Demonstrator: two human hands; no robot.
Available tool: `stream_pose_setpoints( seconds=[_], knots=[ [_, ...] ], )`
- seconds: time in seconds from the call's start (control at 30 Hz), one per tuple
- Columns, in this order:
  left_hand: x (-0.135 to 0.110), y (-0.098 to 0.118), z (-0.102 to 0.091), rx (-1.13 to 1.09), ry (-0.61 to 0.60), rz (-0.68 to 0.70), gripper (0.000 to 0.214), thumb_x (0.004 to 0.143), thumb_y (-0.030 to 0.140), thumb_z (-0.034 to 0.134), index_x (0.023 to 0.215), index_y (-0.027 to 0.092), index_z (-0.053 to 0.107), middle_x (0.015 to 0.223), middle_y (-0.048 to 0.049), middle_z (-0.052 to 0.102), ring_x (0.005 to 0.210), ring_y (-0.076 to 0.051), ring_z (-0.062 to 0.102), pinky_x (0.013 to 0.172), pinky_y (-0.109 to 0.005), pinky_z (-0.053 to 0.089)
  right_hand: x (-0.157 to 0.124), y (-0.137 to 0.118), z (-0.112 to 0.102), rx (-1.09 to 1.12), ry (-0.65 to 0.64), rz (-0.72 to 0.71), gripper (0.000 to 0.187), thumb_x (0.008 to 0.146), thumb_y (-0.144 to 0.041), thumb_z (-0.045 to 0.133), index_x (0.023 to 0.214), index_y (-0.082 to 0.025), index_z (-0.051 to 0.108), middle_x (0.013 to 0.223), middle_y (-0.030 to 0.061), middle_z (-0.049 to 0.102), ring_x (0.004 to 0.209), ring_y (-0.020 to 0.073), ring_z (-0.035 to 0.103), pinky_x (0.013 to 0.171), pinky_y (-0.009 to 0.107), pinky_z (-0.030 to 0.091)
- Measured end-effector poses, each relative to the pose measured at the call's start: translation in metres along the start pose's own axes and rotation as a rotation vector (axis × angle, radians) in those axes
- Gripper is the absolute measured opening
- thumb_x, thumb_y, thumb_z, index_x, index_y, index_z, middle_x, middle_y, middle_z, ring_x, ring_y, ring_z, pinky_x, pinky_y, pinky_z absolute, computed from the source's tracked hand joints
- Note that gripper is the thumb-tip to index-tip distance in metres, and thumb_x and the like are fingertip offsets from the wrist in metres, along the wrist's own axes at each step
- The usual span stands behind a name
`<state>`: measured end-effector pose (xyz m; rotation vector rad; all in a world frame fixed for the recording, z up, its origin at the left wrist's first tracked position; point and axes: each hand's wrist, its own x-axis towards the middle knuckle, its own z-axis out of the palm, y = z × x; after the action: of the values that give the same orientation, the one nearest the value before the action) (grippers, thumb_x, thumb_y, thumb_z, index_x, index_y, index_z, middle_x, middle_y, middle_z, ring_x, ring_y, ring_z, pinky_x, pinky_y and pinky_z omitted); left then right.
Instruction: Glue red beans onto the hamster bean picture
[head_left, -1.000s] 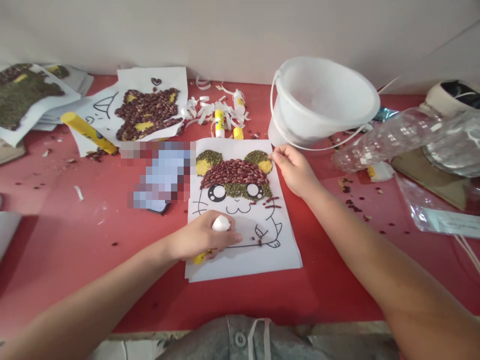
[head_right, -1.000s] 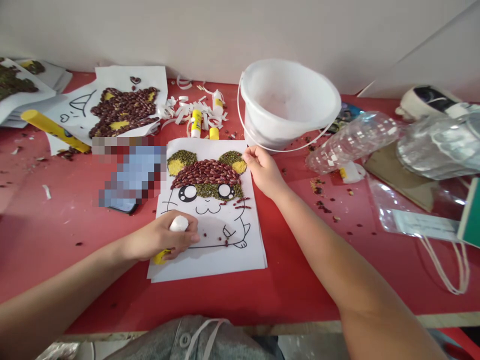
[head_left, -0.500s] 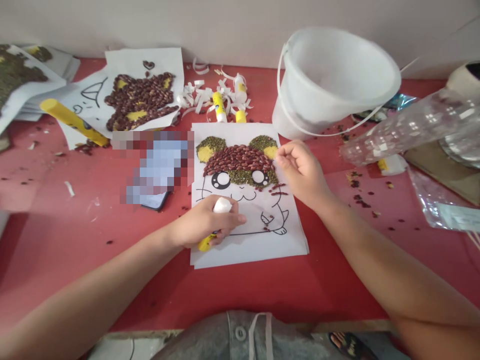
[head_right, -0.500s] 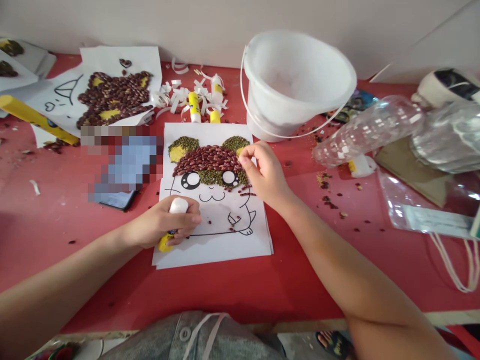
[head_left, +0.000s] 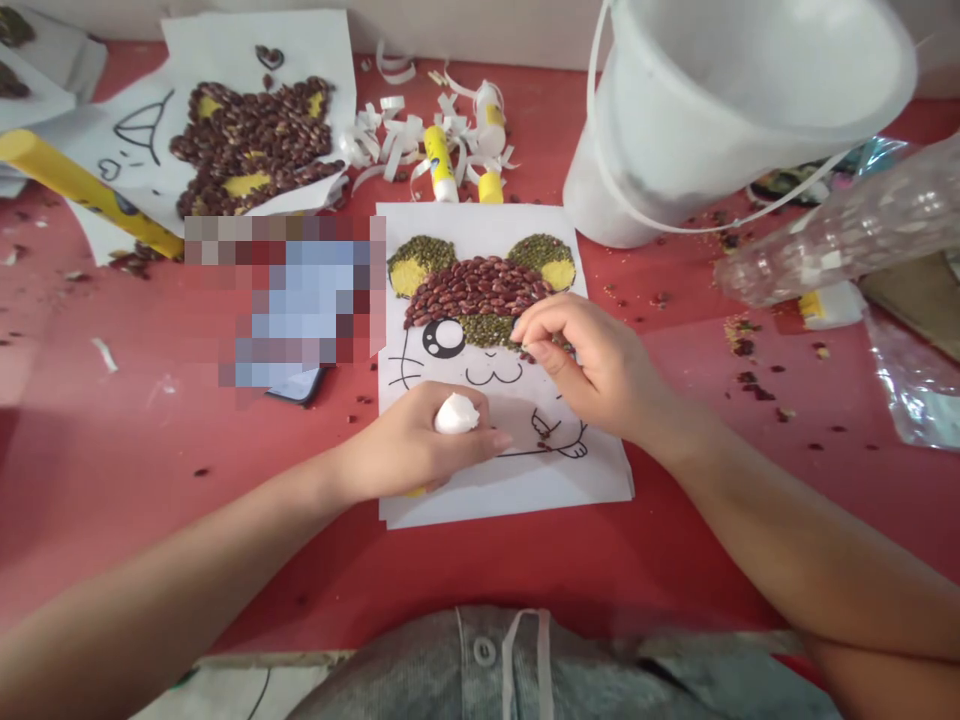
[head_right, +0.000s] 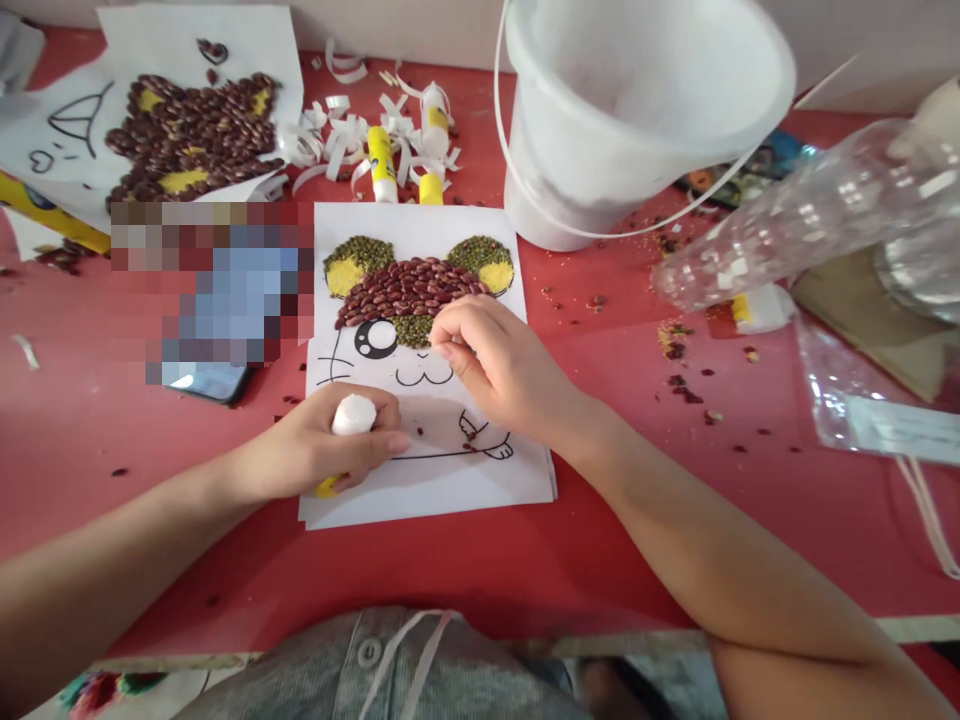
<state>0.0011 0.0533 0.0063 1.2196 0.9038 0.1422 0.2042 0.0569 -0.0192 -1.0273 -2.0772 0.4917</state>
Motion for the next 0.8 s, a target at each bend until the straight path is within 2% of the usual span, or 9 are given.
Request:
stream_pose_setpoints(
  seconds=[0.1, 0.2, 0.33, 0.43, 0.57, 0.67, 0.8],
  knots=[
    [-0.001, 0.002, -0.001, -0.007, -0.008, -0.029, 0.034, 0.073, 0.033, 0.067, 0.055, 0.018, 0.043, 0.037, 0.0079, 0.041, 0.033, -0.005, 0.037, 0.034, -0.017, 0.030, -0.006, 0.009, -0.002, -0.029, -0.100, 0.021, 0.014, 0.093, -0.022, 0.040, 0.086, -0.023, 0.052, 0.082, 0.0035, 0.064, 0.076, 0.0177, 0.055, 0.066, 0.033, 0.044],
    [-0.002, 0.004, -0.002, -0.016, -0.015, -0.045, 0.033, 0.072, 0.031, 0.068, 0.055, 0.018, 0.043, 0.037, 0.0082, 0.041, 0.033, -0.005, 0.037, 0.033, -0.017, 0.029, -0.012, 0.016, -0.005, -0.086, -0.125, 0.044, 0.016, 0.092, -0.023, 0.041, 0.087, -0.023, 0.055, 0.078, 0.0032, 0.065, 0.071, 0.0173, 0.055, 0.061, 0.032, 0.044],
    [-0.002, 0.004, -0.002, -0.025, -0.012, -0.053, 0.032, 0.072, 0.030, 0.066, 0.056, 0.018, 0.043, 0.038, 0.0083, 0.042, 0.033, -0.004, 0.037, 0.033, -0.016, 0.030, -0.022, 0.013, -0.012, -0.084, -0.114, 0.106, 0.016, 0.091, -0.020, 0.041, 0.082, -0.022, 0.055, 0.074, 0.0026, 0.065, 0.069, 0.0165, 0.058, 0.060, 0.030, 0.045],
    [-0.002, 0.004, -0.002, -0.020, -0.016, -0.058, 0.030, 0.074, 0.030, 0.064, 0.056, 0.018, 0.043, 0.038, 0.0083, 0.042, 0.033, -0.004, 0.037, 0.033, -0.016, 0.030, -0.030, 0.011, -0.015, -0.062, -0.058, 0.170, 0.013, 0.091, -0.019, 0.043, 0.084, -0.022, 0.052, 0.077, 0.0030, 0.066, 0.073, 0.0164, 0.062, 0.064, 0.030, 0.048],
    [-0.002, 0.004, -0.002, 0.001, -0.026, -0.046, 0.031, 0.076, 0.030, 0.061, 0.055, 0.018, 0.042, 0.037, 0.0082, 0.041, 0.033, -0.004, 0.036, 0.034, -0.016, 0.029, -0.036, 0.013, -0.017, -0.061, -0.024, 0.122, 0.009, 0.090, -0.016, 0.044, 0.086, -0.021, 0.051, 0.087, 0.0056, 0.069, 0.081, 0.0180, 0.063, 0.070, 0.032, 0.050],
    [-0.002, 0.005, -0.002, 0.010, -0.021, -0.046, 0.032, 0.075, 0.030, 0.063, 0.055, 0.018, 0.042, 0.037, 0.0084, 0.041, 0.033, -0.005, 0.036, 0.034, -0.017, 0.029, -0.036, 0.014, -0.018, -0.098, -0.052, 0.114, 0.011, 0.089, -0.016, 0.044, 0.083, -0.021, 0.052, 0.080, 0.0044, 0.068, 0.076, 0.0172, 0.062, 0.067, 0.030, 0.050],
    [-0.003, 0.004, -0.002, 0.004, -0.017, -0.046, 0.033, 0.074, 0.030, 0.065, 0.055, 0.018, 0.041, 0.037, 0.0083, 0.041, 0.034, -0.005, 0.037, 0.035, -0.017, 0.029, -0.036, 0.014, -0.019, -0.116, -0.007, 0.168, 0.010, 0.089, -0.018, 0.045, 0.082, -0.021, 0.052, 0.075, 0.0037, 0.066, 0.072, 0.0170, 0.063, 0.065, 0.030, 0.049]
  ],
)
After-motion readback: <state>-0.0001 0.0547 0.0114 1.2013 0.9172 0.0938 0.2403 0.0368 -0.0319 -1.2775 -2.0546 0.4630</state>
